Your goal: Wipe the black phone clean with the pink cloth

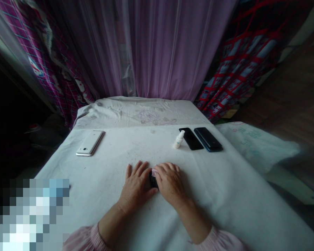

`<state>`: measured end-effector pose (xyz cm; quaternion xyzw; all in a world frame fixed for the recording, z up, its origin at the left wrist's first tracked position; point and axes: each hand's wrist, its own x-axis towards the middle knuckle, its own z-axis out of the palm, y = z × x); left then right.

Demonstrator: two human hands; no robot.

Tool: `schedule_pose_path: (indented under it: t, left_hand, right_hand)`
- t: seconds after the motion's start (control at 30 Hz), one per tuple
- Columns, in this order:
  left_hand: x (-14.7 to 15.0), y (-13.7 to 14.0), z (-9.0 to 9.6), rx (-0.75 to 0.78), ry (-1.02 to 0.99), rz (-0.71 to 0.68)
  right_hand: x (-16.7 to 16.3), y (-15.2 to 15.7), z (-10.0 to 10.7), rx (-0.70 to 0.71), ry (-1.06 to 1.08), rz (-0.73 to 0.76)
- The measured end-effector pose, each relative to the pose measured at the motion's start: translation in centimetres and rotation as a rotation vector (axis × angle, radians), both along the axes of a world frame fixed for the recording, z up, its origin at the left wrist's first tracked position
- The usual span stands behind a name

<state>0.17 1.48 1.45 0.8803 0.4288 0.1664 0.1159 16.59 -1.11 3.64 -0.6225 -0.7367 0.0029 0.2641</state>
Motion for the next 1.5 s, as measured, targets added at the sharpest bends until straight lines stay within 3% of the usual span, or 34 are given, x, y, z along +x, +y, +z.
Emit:
schedule_pose_path:
  t: [0.13,0.57,0.73,1.07,1.5]
  left_hand:
    - [0.0,0.0,0.2,-0.004,0.016,0.005]
    - [0.1,0.0,0.2,0.019,0.012,-0.002]
    - [0.0,0.0,0.1,0.014,0.001,-0.003]
    - [0.3,0.1,0.5,-0.057,-0.005,0.025]
    - [0.2,0.0,0.6,-0.054,-0.016,0.005]
  right_hand:
    - [0.6,0.1,0.2,-0.018,0.007,-0.012]
    - [7.2,-0.6,-0.6,-0.025,-0.041,-0.252]
    - [5.6,-0.2,0.1,-0.100,-0.065,-0.214]
    - [0.5,0.3,0.2,-0.084,-0.071,-0.008]
    - [3.3,-0.2,-0.2,-0.113,-0.087,-0.140]
